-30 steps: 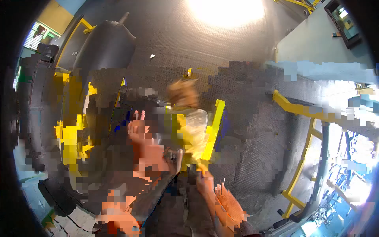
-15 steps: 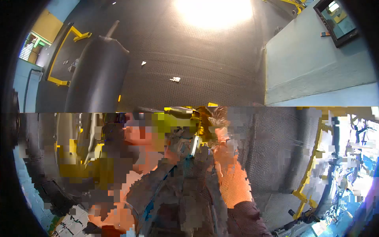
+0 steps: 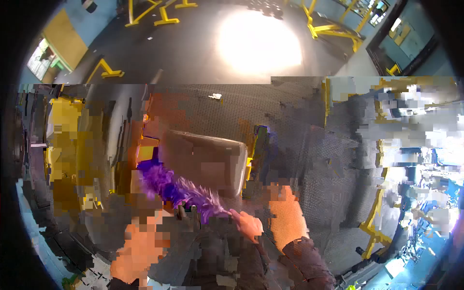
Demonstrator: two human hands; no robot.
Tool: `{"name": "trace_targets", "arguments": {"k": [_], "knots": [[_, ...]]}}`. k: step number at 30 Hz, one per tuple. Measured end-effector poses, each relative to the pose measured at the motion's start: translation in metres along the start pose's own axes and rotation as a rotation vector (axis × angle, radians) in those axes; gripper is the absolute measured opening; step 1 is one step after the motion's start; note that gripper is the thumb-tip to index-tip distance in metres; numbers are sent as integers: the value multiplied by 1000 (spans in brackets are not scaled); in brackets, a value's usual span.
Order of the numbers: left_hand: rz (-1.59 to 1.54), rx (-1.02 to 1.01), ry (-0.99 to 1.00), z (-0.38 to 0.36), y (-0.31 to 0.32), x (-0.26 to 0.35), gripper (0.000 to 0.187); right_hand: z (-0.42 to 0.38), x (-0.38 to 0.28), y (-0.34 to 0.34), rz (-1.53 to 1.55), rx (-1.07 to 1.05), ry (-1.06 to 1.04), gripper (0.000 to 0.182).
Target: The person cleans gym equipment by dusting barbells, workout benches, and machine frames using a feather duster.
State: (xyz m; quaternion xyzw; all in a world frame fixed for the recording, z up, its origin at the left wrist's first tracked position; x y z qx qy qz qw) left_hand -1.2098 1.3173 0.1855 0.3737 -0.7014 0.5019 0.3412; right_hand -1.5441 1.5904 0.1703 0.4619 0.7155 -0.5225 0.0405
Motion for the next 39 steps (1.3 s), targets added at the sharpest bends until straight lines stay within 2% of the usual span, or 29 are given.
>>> {"name": "trace_targets", "arguments": {"k": [2, 3, 5, 7, 9, 11, 13, 14, 15, 16, 17, 18, 19, 20, 22, 25, 28, 29, 31, 33, 35, 39], "knots": [[64, -27, 132, -1, -17, 10, 47, -9, -9, -25, -202, -168, -32, 18], [119, -41, 148, -3, -27, 17, 48, -10, -19, -31, -202, -169, -63, 18], [185, -24, 222, -11, -45, 41, 47, 1, -28, -45, -63, 47, 133, 17], [181, 27, 288, -18, -62, 70, 46, 33, -37, -44, -2, 106, 62, 22], [189, 71, 337, -23, -82, 87, 45, 63, -86, -52, 226, 290, -44, 26], [434, 227, 564, -29, -103, 103, 42, 100, -138, -48, 395, 244, -209, 29], [390, 304, 521, -36, -119, 105, 36, 126, -216, -45, 562, 99, -164, 27], [436, 399, 560, -37, -128, 110, 33, 140, -243, -28, 575, 109, -208, 30], [481, 493, 603, -35, -136, 117, 29, 140, -289, -26, 721, -43, -88, 31], [628, 579, 598, -37, -144, 128, 22, 136, -327, -15, 1018, -278, 173, 30], [640, 564, 603, -34, -149, 123, 22, 126, -367, -8, 1222, -382, 311, 26], [679, 634, 479, -28, -156, 109, 21, 126, -394, 22, 1359, -431, 350, 24], [719, 700, 351, -26, -163, 100, 19, 108, -433, 20, 1369, -530, 467, 22], [767, 726, 344, -22, -161, 107, 17, 97, -451, 50, 1409, -597, 474, 21], [834, 696, 321, -25, -155, 108, 16, 82, -452, 98, 1461, -666, 506, 19], [918, 697, 326, -17, -156, 110, 16, 74, -457, 122, 1490, -647, 624, 18], [915, 688, 306, -21, -157, 107, 16, 54, -452, 102, 1450, -726, 244, 22], [888, 681, 295, -21, -157, 107, 15, 50, -442, 106, 1450, -728, 255, 22], [889, 669, 281, -22, -157, 110, 15, 47, -420, 115, 1237, -749, 317, 21], [886, 659, 285, -17, -158, 112, 14, 34, -401, 121, 1224, -780, 337, 20], [928, 709, 403, -17, -156, 113, 14, 4, -396, 113, 1300, -977, 300, 19], [886, 698, 421, -19, -157, 116, 17, -47, -384, 126, 1205, -1083, 226, 17]]}}
Point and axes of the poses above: each hand's wrist, its own z-axis towards the middle knuckle, its own y-axis out of the palm, x = y × z, the point moved 2 cm from there along z, towards the middle knuckle, and after that the axes turned 4 degrees about x, right-handed, at the moved point
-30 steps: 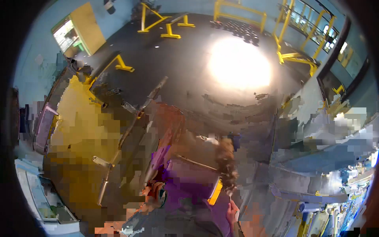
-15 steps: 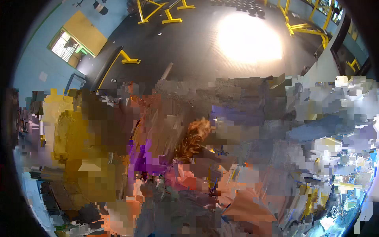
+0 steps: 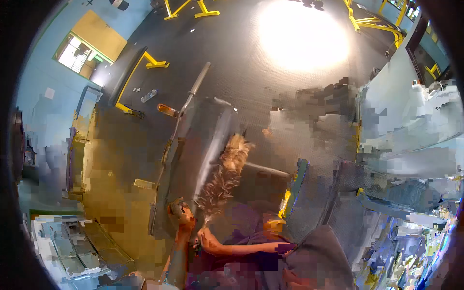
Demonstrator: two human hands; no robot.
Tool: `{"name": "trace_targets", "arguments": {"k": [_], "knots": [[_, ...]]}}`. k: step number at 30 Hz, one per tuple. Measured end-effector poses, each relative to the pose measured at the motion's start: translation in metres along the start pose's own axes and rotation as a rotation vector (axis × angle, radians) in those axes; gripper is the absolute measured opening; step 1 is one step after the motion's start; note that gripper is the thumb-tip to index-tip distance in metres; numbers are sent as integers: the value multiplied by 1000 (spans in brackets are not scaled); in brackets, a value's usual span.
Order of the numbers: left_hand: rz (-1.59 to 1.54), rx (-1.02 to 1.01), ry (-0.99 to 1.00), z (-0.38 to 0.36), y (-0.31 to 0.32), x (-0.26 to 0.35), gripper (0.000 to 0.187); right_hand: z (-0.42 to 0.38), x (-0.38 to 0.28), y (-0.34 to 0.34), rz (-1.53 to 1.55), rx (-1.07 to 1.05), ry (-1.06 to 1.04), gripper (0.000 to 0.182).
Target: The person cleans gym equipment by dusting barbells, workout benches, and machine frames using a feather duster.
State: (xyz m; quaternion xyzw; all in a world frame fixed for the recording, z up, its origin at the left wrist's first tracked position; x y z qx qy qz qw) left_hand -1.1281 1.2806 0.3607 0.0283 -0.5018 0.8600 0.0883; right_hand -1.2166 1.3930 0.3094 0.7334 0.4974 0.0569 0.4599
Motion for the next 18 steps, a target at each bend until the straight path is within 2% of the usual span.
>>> {"name": "trace_targets", "arguments": {"k": [2, 4, 6, 7, 8, 9, 10, 12, 13, 14, 15, 16, 18], "knots": [[-128, -11, -42, -1, -2, -3, 20, 1, 18, -5, -213, 119, 50, 21], [-158, -49, -49, -3, -7, -8, 24, 0, 38, 5, -157, 64, 31, 22], [-639, -53, -263, -5, -13, -12, 28, -4, 64, 19, -226, 20, 11, 15], [-746, -58, -260, -9, -18, -18, 33, 1, 83, 16, -231, 6, -2, 15], [-757, -113, -264, -17, -22, -29, 36, 9, 109, 4, -418, -5, -46, 17], [-702, -98, -152, -23, -29, -38, 37, 21, 139, -5, -603, -6, -91, 19], [-651, -82, -45, -30, -35, -46, 39, 35, 172, -10, -606, -4, -104, 19], [-637, -90, -39, -54, -58, -66, 41, 49, 233, -20, 217, -95, -24, 13], [-684, -34, -15, -66, -73, -74, 44, 46, 247, -20, 206, -88, -23, 13], [-728, 25, 5, -83, -85, -87, 47, 40, 259, -19, -202, -84, -128, 10], [-642, -95, -30, -115, -77, -119, 53, 33, 268, -17, -613, -86, -230, 8], [-647, -70, -41, -140, -88, -131, 53, 23, 268, -11, -640, -92, -231, 8], [-564, -74, -434, -174, -102, -152, 60, -2, 243, 7, -1106, 125, -396, 9]]}}
Point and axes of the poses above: each hand's wrist, its own z-axis towards the middle knuckle, its own y-axis out of the palm, x = y × z, the point moved 2 cm from there along z, towards the middle knuckle, and after that the axes turned 4 degrees about x, right-handed, at the moved point
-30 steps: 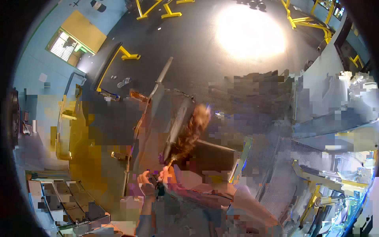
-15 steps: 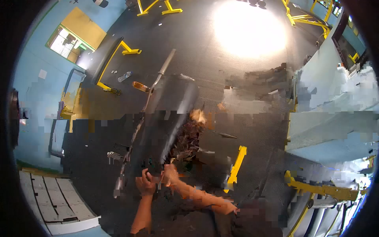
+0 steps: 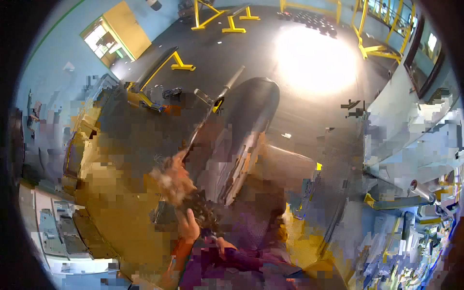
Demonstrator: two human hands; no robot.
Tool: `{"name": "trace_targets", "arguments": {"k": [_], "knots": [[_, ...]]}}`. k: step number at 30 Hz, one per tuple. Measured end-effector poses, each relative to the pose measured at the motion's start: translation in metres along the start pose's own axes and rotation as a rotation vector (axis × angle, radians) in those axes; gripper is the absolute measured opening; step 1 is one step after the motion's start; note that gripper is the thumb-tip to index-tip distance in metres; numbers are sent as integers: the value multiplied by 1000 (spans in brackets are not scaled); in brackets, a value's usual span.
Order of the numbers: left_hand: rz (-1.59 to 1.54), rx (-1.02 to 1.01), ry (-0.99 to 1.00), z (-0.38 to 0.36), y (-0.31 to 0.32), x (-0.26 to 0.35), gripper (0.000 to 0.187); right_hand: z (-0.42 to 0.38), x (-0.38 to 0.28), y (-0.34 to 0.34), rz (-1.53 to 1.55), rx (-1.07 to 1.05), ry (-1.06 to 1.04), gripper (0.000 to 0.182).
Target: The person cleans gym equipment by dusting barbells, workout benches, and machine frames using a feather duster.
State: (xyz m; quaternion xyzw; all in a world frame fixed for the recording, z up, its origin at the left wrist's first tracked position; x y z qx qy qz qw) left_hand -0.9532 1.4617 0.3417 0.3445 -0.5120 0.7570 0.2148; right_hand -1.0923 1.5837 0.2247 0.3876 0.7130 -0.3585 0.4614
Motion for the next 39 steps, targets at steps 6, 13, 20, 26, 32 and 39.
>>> {"name": "trace_targets", "arguments": {"k": [6, 13, 20, 26, 32, 39], "knots": [[-360, -147, -167, -27, -55, 6, 74, -23, -101, -130, -442, 121, -25, 31], [-524, -335, -245, -31, -18, 5, 85, -6, -119, -271, -910, 357, -234, 32], [-529, -308, -269, -3, 16, 10, 84, 76, -109, -430, -713, 725, -41, 22], [-501, -100, -300, 36, 54, -11, 78, 168, -155, -518, -739, 957, 26, 19], [-273, 14, -548, 48, 52, 8, 76, 184, -249, -452, -1180, 422, 73, 24], [-675, 211, -804, 53, 47, 8, 72, 169, -281, -307, -1210, -326, -131, 32]]}}
Point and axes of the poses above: each hand's wrist, its own z-axis towards the middle knuckle, its own y-axis out of the palm, x = y × z, the point moved 2 cm from there along z, towards the middle knuckle, and after that the axes turned 4 degrees about x, right-handed, at the moved point
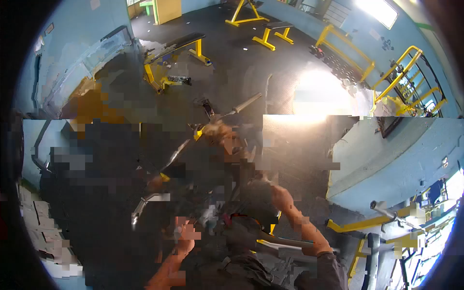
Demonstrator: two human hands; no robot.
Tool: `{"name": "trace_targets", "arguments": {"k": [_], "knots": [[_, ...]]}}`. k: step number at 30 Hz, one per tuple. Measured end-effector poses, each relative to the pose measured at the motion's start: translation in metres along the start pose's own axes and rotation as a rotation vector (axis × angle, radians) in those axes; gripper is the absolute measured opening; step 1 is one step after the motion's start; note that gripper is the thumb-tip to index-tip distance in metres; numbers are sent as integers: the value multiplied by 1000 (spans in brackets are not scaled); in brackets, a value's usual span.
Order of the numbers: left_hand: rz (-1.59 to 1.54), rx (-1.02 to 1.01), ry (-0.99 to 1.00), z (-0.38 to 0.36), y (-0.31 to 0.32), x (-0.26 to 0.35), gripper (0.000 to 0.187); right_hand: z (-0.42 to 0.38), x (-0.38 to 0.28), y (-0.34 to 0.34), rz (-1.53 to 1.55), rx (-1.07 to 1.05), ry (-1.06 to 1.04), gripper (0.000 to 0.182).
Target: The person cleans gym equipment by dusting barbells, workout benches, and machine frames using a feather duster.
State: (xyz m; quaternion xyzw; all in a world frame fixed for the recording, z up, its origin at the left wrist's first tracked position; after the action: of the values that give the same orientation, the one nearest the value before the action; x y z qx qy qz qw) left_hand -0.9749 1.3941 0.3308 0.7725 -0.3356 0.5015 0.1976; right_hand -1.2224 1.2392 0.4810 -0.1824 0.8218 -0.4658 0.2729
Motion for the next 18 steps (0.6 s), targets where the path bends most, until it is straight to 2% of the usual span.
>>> {"name": "trace_targets", "arguments": {"k": [2, 3, 5, 6, 8, 9, 11, 12, 14, 15, 17, 18], "knots": [[188, -444, 469, 24, -8, -1, 63, 25, -23, -14, -18, -97, -55, 32], [181, -435, 462, 28, -12, -5, 63, 37, -31, -21, -32, -177, -105, 32], [-511, -206, -484, 38, -19, -21, 55, 67, -19, -19, -164, -100, -99, 32], [-526, -206, -489, 42, -17, -14, 55, 86, -5, -20, -217, -87, -68, 32], [-433, -341, -454, 50, -11, 7, 62, 119, 29, -35, -323, -36, 160, 27], [-449, -338, -460, 55, -11, 8, 62, 132, 47, -49, -423, -49, 191, 29], [-257, -345, -430, 64, -15, 5, 79, 151, 78, -91, -517, -42, 309, 30], [-267, -341, -439, 67, -17, 0, 79, 165, 101, -103, -539, 18, 457, 28], [-30, -341, -363, 74, -21, -10, 96, 175, 143, -121, -507, 267, 619, 27], [-35, -342, -368, 78, -24, -11, 96, 181, 153, -133, -481, 300, 685, 25], [360, -436, -132, 86, -28, -8, 106, 190, 151, -141, -556, 262, 751, 23], [359, -441, -139, 86, -28, 5, 106, 192, 140, -137, -559, 255, 755, 23]]}}
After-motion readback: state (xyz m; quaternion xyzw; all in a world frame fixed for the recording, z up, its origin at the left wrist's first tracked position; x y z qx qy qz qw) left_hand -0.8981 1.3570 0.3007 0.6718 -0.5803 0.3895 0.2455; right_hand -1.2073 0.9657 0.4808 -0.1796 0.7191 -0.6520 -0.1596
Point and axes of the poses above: each hand's wrist, its own z-axis towards the middle knuckle, its own y-axis out of the palm, x = y × z, the point moved 2 cm from there along z, towards the middle knuckle, and after that the axes turned 4 degrees about x, right-handed, at the moved point
